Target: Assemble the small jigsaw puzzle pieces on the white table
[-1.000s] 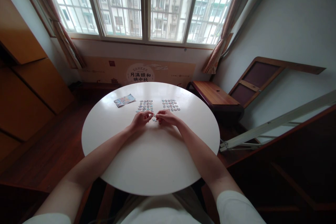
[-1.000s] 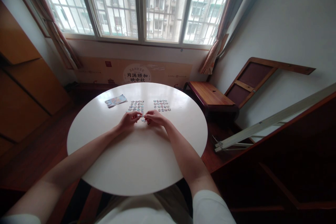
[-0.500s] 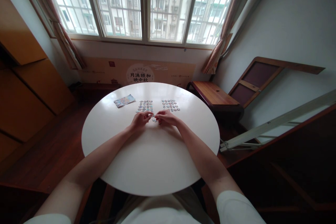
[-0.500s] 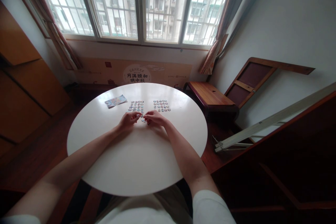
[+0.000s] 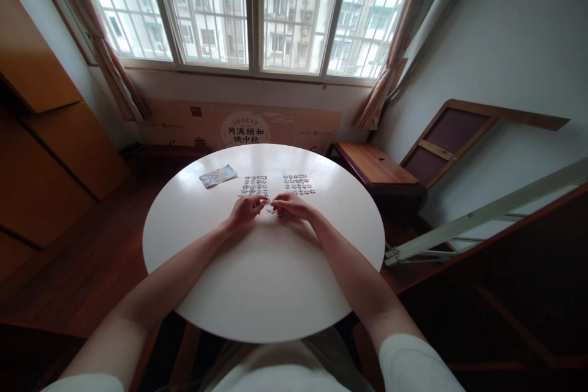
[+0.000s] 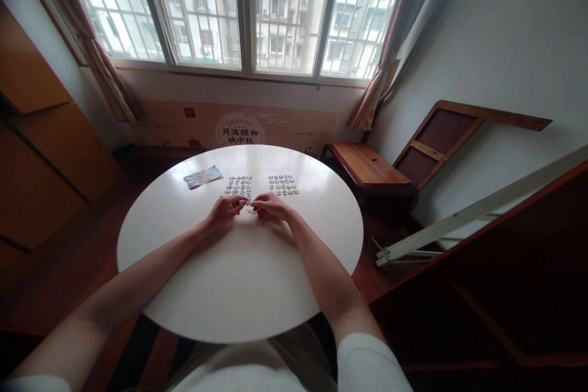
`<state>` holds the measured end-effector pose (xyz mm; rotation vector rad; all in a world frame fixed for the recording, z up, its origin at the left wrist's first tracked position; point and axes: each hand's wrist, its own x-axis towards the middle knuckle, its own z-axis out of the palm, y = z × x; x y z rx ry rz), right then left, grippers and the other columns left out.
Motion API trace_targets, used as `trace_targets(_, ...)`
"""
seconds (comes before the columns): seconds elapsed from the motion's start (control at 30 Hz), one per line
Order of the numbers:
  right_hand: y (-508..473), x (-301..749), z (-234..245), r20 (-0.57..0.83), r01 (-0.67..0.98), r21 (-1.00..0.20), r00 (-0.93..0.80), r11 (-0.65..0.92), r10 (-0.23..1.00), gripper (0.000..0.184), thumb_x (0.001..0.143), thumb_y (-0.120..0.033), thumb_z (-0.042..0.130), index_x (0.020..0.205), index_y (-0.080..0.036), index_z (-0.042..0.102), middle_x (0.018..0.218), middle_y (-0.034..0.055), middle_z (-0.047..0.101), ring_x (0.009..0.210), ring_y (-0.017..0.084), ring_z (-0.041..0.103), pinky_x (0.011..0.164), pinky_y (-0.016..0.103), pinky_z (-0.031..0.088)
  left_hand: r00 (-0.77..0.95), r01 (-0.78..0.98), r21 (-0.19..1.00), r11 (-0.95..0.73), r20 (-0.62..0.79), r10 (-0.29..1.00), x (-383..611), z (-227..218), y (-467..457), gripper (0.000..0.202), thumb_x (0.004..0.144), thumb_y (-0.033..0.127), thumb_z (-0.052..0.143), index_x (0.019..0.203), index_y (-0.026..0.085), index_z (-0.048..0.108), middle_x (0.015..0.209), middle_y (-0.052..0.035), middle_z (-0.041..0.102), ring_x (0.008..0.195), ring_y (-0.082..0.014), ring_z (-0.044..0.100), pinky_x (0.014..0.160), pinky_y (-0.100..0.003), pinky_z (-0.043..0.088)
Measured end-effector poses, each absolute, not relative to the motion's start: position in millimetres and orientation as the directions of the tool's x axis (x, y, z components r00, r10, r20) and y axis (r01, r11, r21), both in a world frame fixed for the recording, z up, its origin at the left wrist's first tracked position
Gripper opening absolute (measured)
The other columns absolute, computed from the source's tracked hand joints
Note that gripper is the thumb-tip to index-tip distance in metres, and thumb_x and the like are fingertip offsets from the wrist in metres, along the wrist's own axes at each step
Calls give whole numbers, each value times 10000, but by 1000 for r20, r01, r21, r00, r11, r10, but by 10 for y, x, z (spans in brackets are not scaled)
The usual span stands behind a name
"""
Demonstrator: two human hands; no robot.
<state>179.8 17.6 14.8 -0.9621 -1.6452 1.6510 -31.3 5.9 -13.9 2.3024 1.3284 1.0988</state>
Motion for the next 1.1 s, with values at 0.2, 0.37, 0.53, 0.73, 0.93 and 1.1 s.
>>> trace_targets(0.2, 141, 1787, 189, -79, 76, -996, -540, -45, 838, 335, 668, -409, 795, 784, -113, 690, 653, 26, 640, 558, 96, 560, 543, 219, 468, 296, 630, 552, -546, 479, 826, -307, -127, 55, 273, 886, 363, 548, 989, 186, 728, 553, 26, 638, 513, -103, 569, 584, -198, 429)
trace_targets(0.37, 162, 1788, 167, -74, 74, -996, -543, -40, 837, 331, 678, -409, 788, 789, -113, 691, 653, 29, 642, 564, 99, 562, 548, 221, 470, 294, 630, 550, -548, 484, 824, -308, -127, 52, 271, 881, 361, 549, 985, 187, 729, 549, 28, 635, 515, -104, 569, 582, -198, 428)
trace_targets(0.53, 180, 1793, 148, -79, 62, -997, -548, -54, 833, 317, 671, -394, 796, 788, -119, 691, 663, 29, 645, 573, 103, 567, 562, 230, 480, 284, 632, 556, -540, 483, 828, -304, -126, 48, 275, 875, 368, 551, 976, 185, 729, 535, 32, 629, 508, -107, 568, 573, -199, 427)
trace_targets(0.73, 175, 1794, 154, -75, 61, -997, -555, -50, 829, 321, 675, -398, 794, 792, -118, 691, 658, 34, 647, 572, 105, 570, 559, 227, 485, 291, 628, 556, -545, 482, 827, -293, -86, 18, 281, 874, 367, 545, 963, 176, 730, 530, 30, 628, 502, -106, 569, 563, -199, 421)
trace_targets(0.93, 177, 1792, 152, -72, 67, -997, -550, -42, 832, 314, 676, -392, 793, 792, -117, 694, 668, 33, 646, 568, 107, 572, 554, 235, 487, 293, 627, 558, -543, 477, 828, -300, -94, 30, 285, 873, 374, 543, 963, 178, 729, 525, 32, 625, 497, -108, 569, 558, -202, 422)
trace_targets(1.1, 193, 1794, 127, -73, 55, -997, -550, -52, 832, 311, 674, -387, 794, 798, -119, 695, 670, 35, 648, 576, 106, 570, 556, 230, 483, 291, 633, 552, -543, 480, 827, -306, -122, 46, 282, 870, 375, 544, 968, 183, 727, 531, 32, 629, 504, -110, 575, 559, -202, 423)
